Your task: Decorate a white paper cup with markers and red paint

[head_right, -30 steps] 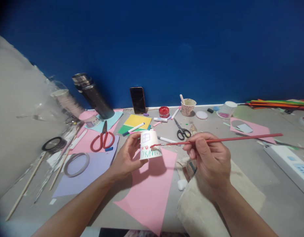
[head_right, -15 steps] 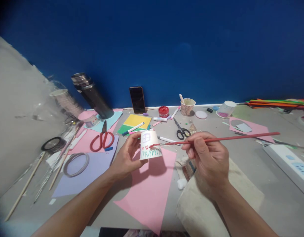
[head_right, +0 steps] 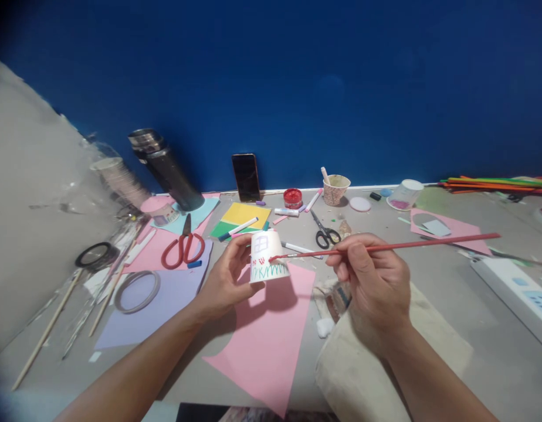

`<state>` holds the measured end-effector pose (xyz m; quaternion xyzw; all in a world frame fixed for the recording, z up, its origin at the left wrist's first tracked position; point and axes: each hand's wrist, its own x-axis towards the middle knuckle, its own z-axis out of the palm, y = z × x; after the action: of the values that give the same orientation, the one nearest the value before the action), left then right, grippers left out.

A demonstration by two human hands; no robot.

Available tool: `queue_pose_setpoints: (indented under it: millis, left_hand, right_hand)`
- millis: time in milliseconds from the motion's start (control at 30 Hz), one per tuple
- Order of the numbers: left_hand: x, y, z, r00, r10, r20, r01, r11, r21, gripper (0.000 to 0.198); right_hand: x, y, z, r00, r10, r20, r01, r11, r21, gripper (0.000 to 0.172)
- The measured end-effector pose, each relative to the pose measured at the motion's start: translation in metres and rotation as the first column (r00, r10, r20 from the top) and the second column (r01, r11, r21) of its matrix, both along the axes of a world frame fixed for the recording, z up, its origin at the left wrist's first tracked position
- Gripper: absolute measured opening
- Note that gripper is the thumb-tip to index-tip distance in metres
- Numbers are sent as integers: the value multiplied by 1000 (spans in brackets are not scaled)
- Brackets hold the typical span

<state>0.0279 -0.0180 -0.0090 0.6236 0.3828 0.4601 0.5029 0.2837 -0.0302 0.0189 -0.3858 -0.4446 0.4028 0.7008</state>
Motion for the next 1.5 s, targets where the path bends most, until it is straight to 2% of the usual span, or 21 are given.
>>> queue_pose_setpoints:
  millis: [233,533,967,1200,1500]
  left_hand:
    - [-2,1,-2,1000,-4,-20,5,1000,15,72]
    - [-1,-1,-1,997,-22,-72,25,998,50,73]
    - [-1,-1,1,998,-21,-60,23,999,33,74]
    - [-1,-1,1,998,-18,-59,21,999,48,70]
    - [-2,-1,-2,1000,-12,-25,13,999,31,70]
  right_hand:
    - [0,-1,1,999,29,-18,-29,1000,-3,24]
    - [-2,-2,1,1000,6,15,-5,1000,-26,22]
    - [0,-3,3,1000,18,18,-17,1000,-6,27]
    - [0,-3,5,999,-42,0,42,999,-1,25]
    - [-1,-2,4,999,-29,32,29,999,-13,25]
